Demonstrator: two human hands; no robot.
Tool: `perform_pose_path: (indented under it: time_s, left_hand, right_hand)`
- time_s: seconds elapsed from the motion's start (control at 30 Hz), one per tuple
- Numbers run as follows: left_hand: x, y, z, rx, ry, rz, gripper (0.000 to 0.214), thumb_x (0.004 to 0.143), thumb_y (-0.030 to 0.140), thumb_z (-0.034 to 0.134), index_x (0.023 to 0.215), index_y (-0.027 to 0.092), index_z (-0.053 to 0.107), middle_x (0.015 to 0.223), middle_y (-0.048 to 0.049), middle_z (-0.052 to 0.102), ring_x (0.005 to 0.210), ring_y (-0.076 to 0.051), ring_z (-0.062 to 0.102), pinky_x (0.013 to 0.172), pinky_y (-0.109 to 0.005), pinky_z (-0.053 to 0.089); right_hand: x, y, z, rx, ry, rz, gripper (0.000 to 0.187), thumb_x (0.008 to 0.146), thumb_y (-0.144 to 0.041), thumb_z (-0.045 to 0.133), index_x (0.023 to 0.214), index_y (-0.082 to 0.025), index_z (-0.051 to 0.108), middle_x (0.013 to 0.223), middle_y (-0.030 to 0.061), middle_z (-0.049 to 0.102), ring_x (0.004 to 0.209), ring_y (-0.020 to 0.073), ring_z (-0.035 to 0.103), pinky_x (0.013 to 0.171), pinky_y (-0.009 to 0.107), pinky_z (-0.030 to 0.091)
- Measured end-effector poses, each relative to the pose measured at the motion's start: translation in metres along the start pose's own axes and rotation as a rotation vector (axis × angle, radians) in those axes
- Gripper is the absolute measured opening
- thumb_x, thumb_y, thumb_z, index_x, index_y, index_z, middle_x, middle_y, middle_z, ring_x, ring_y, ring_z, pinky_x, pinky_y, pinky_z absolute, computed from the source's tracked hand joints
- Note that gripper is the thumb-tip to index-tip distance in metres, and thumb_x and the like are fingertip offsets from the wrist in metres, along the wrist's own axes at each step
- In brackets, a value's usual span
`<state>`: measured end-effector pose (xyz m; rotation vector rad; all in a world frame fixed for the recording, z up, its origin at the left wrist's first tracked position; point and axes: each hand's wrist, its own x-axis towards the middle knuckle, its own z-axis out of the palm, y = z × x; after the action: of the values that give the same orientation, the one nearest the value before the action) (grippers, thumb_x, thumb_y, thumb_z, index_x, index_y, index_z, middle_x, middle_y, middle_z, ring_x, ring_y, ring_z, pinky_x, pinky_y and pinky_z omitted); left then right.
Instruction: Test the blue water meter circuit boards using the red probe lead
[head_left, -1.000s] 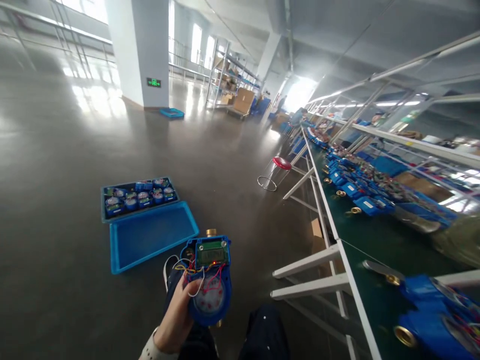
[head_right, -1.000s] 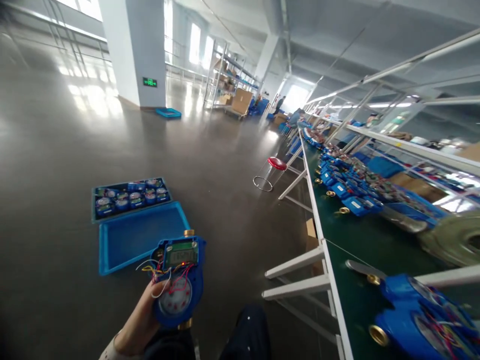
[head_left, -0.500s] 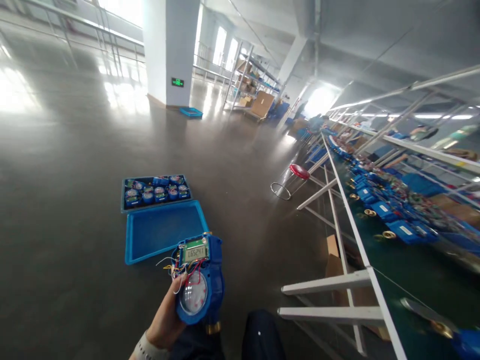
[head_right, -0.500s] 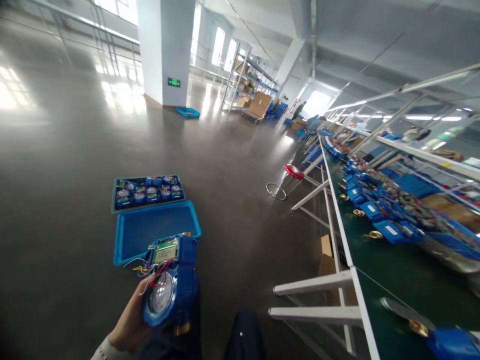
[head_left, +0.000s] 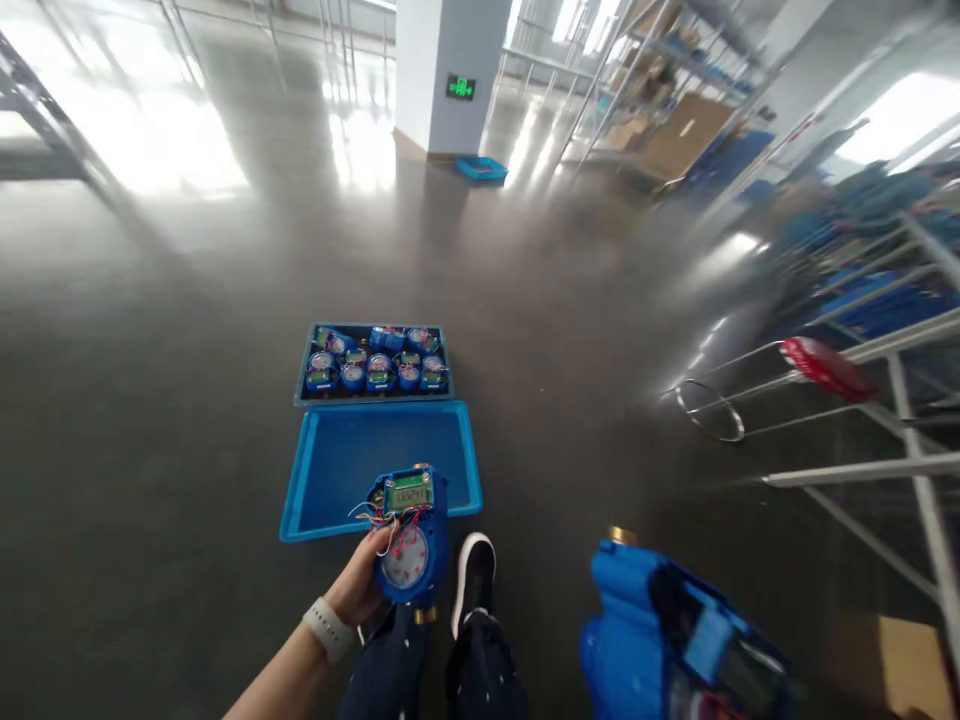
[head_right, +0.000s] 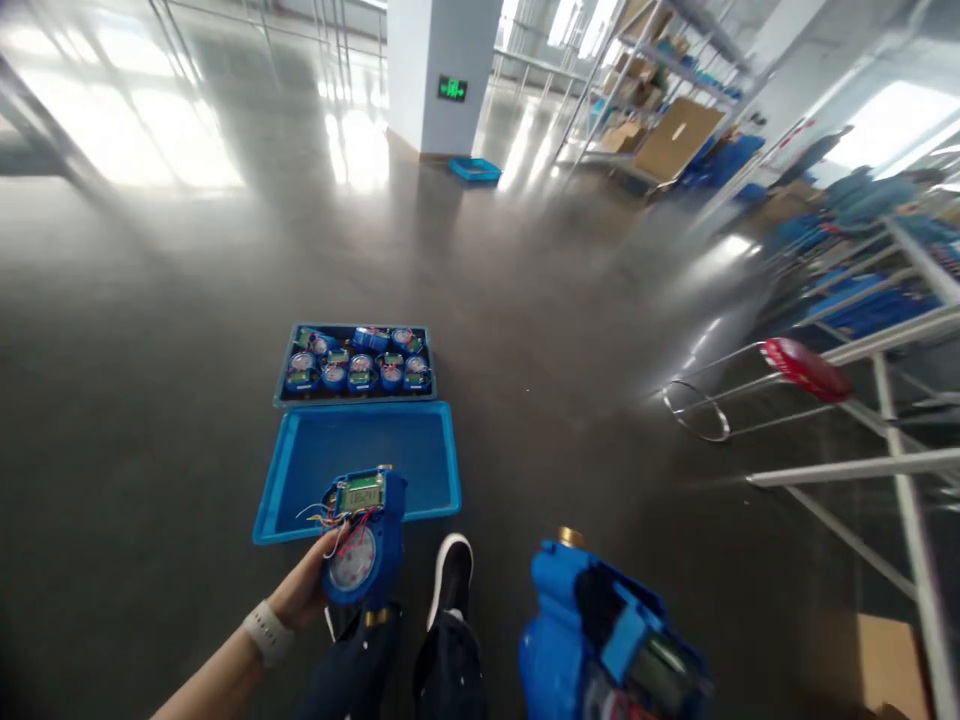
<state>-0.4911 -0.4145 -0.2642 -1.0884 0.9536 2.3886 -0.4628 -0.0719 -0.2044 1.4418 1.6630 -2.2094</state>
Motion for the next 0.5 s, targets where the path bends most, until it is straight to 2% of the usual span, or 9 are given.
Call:
perform_pose_path:
  time_s: [0.03,0.07,0.1,0.17,0.27,0.37,0.5]
  left_hand:
    - [0.028,0.002,-0.002,0.015,0.034,-0.001,0.023,0.081,0.025,0.066,0.099,0.011,0.065,0.079,-0.0075,0.073,0.065,-0.022,0.071,0.069,-0.033,0.057]
    - [0.056,0.004,-0.004,0.032,0.069,-0.004,0.022,0.083,0.025,0.065,0.099,0.011,0.064,0.08,-0.0066,0.073,0.065,-0.02,0.07,0.068,-0.033,0.056]
    - [0.083,0.005,-0.007,0.049,0.102,-0.009,0.021,0.085,0.026,0.063,0.1,0.012,0.064,0.083,-0.0056,0.072,0.067,-0.019,0.069,0.068,-0.033,0.056]
    - [0.135,0.007,-0.014,0.082,0.162,-0.02,0.02,0.09,0.029,0.059,0.102,0.013,0.062,0.09,-0.0044,0.069,0.072,-0.016,0.067,0.069,-0.033,0.056]
    - [0.205,0.011,-0.026,0.128,0.229,-0.027,0.022,0.092,0.03,0.057,0.106,0.013,0.06,0.098,-0.0049,0.065,0.078,-0.015,0.064,0.069,-0.032,0.055]
    - [0.269,0.015,-0.038,0.163,0.259,-0.018,0.024,0.091,0.03,0.057,0.109,0.014,0.059,0.102,-0.0057,0.064,0.081,-0.016,0.064,0.07,-0.033,0.055]
    - [0.344,0.022,-0.056,0.197,0.264,0.005,0.026,0.091,0.03,0.058,0.111,0.014,0.058,0.106,-0.0067,0.063,0.086,-0.017,0.064,0.072,-0.035,0.056]
  right_hand:
    - [0.03,0.009,0.027,-0.049,-0.084,0.044,0.029,0.086,-0.042,0.065,0.113,-0.033,0.06,0.111,0.0056,0.064,0.103,0.0255,0.061,0.075,0.041,0.056]
    - [0.059,0.02,0.054,-0.091,-0.167,0.083,0.032,0.09,-0.04,0.061,0.112,-0.018,0.061,0.108,0.0069,0.065,0.095,0.0228,0.064,0.08,0.043,0.054]
    - [0.086,0.033,0.082,-0.132,-0.246,0.13,0.028,0.092,-0.038,0.059,0.106,-0.014,0.062,0.101,0.006,0.067,0.087,0.0198,0.065,0.079,0.041,0.054]
    - [0.134,0.063,0.136,-0.188,-0.388,0.195,0.019,0.092,-0.031,0.059,0.091,-0.012,0.064,0.082,0.002,0.067,0.073,0.016,0.065,0.073,0.036,0.054]
    - [0.199,0.11,0.209,-0.227,-0.532,0.218,0.015,0.091,-0.027,0.06,0.089,-0.012,0.063,0.081,0.0007,0.066,0.071,0.014,0.064,0.07,0.033,0.054]
    - [0.258,0.152,0.265,-0.255,-0.596,0.194,0.017,0.092,-0.029,0.06,0.096,-0.013,0.063,0.092,0.0029,0.066,0.077,0.0152,0.064,0.07,0.033,0.055]
    - [0.332,0.196,0.312,-0.284,-0.603,0.145,0.02,0.092,-0.03,0.059,0.103,-0.013,0.061,0.098,0.0043,0.065,0.08,0.0158,0.064,0.07,0.033,0.055]
